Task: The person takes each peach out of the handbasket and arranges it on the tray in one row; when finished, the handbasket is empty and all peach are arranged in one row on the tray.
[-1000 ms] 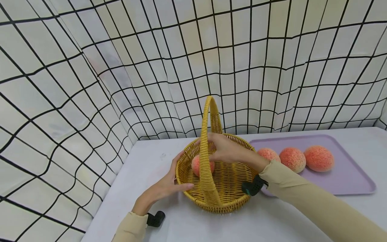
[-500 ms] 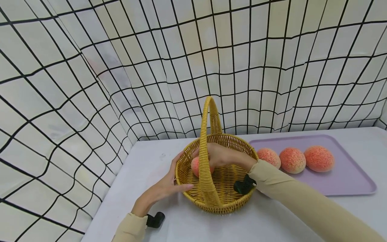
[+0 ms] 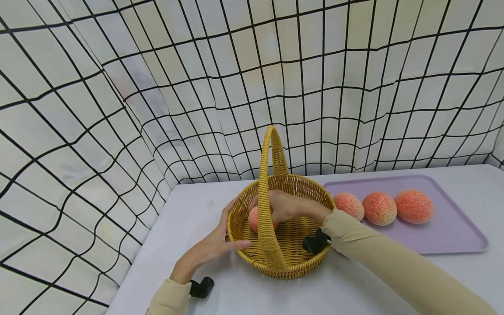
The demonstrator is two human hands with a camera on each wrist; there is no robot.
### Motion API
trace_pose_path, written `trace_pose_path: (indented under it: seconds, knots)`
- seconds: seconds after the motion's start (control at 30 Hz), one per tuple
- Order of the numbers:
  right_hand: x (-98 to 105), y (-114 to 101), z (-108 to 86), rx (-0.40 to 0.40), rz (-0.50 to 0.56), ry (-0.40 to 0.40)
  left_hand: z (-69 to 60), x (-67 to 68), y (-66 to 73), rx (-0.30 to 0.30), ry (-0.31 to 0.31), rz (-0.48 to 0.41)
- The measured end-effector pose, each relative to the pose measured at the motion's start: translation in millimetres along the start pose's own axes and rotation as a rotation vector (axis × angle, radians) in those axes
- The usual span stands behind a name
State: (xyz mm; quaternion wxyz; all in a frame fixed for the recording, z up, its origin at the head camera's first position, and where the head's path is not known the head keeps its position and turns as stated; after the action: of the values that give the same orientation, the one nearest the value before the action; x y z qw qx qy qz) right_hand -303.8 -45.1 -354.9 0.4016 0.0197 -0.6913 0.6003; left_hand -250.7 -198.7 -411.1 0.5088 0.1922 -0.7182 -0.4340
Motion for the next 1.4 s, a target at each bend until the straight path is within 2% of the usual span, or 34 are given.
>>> trace_pose_path:
  seconds: [0.23, 0.33, 0.5, 0.63, 0.8, 0.97, 1.1, 1.17, 1.23, 1.4]
  knots:
    - [24.7, -6.9, -15.2, -0.076, 0.084, 0.102, 1.8, -1.1, 1.1, -0.009, 0.000, -0.002]
    - [39.0, -14.8, -29.1, -0.073, 0.080, 0.163, 1.7, -0.4, 0.9, -0.014, 0.001, 0.000]
    - [63.6, -32.5, -70.6, -0.038, 0.063, 0.270, 1.5, 0.4, 0.5, -0.032, -0.003, -0.012]
    - [81.5, -33.2, -118.8, -0.054, 0.065, 0.357, 1.6, 0.1, 1.5, -0.041, -0.009, -0.016]
    - [100.7, -14.4, -186.0, -0.135, 0.105, 0.452, 1.8, 0.4, 1.4, -0.026, -0.002, -0.010]
    - [132.6, 16.2, -261.2, -0.215, -0.043, 0.610, 3.5, -1.3, 0.1, -0.027, -0.006, -0.008]
    - [159.4, 44.6, -320.7, -0.352, -0.117, 0.752, 4.8, -2.6, 1.1, -0.035, -0.006, -0.017]
    - [168.1, 58.5, -342.5, -0.433, -0.104, 0.800, 5.0, -2.4, 1.1, -0.038, -0.001, -0.018]
    - [174.2, 71.0, -359.9, -0.482, -0.094, 0.848, 4.6, -1.0, 0.4, -0.039, 0.004, -0.010]
    - [177.9, 103.4, -389.5, -0.509, -0.065, 0.931, 3.8, 1.0, 0.2, -0.034, -0.002, -0.006]
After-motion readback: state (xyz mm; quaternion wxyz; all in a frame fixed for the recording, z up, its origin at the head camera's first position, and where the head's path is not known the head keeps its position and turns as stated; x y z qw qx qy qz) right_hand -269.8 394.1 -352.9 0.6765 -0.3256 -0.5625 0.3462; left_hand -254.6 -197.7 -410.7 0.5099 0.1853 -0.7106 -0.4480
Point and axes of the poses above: each hand's wrist, its own z-axis towards the middle knuckle, its own x-axis out of the back of the hand, y = z × x, the point moved 8 cm from there along z, towards the middle knuckle, and after that the axes turned 9 degrees about z, right-handed, at the moved point
